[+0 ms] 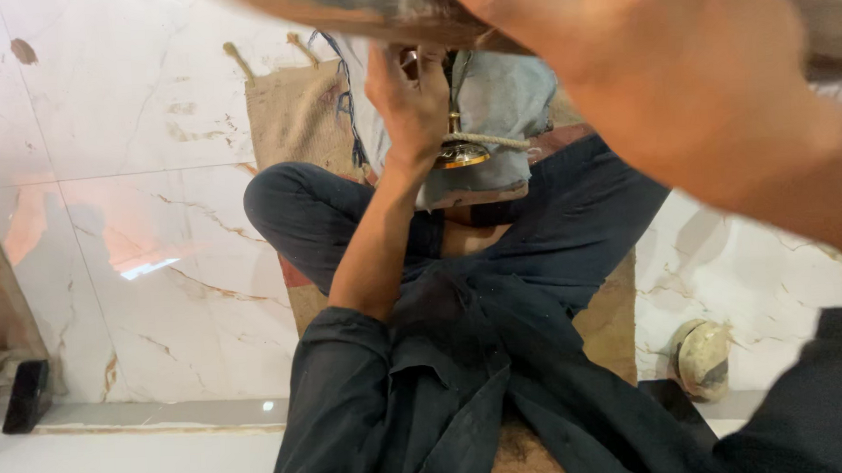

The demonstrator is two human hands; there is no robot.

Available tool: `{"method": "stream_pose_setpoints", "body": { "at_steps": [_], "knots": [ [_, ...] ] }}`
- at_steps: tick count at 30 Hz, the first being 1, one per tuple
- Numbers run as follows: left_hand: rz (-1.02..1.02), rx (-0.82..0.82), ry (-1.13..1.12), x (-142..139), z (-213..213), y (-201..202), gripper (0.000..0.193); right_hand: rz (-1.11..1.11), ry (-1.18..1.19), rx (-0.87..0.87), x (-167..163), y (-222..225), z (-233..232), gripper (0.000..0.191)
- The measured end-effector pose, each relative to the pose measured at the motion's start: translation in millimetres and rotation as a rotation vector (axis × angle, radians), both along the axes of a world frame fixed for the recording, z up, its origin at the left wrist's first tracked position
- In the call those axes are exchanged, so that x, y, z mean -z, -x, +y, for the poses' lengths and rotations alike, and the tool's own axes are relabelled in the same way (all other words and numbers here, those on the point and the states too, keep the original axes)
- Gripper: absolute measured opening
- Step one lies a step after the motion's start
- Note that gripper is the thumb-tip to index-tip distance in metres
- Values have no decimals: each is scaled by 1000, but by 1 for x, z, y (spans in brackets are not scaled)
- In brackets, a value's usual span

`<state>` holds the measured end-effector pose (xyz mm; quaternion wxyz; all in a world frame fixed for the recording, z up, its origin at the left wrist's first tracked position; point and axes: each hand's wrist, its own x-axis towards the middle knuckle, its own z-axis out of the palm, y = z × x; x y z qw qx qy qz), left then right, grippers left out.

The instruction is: The person sits cross-legged on the floor and repeatedly hammers a small metal vessel placed on a cloth-covered block. They hold the vessel with one hand and strike it with a hammer in the other, rotating the vessel to work different areas.

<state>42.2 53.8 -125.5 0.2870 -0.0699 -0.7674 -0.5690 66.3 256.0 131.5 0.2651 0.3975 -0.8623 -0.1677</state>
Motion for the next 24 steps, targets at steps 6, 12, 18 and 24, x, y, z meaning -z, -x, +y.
{"method": "stream_pose_setpoints", "body": {
  "at_steps": [6, 12, 18, 24],
  "knots": [
    [-76, 74, 8, -24, -1, 2, 22, 77, -41, 84, 1, -4, 13, 31],
    [-69, 145, 4, -38, -4, 4, 20, -227, 250, 30, 28, 1, 28, 34],
    [-65, 278, 266, -50, -13, 8, 19, -235, 400, 81, 71, 0, 59, 40],
    [-40, 532, 450, -72, -24, 39, 23, -331, 365, 296, 84, -17, 76, 54]
  ]
}}
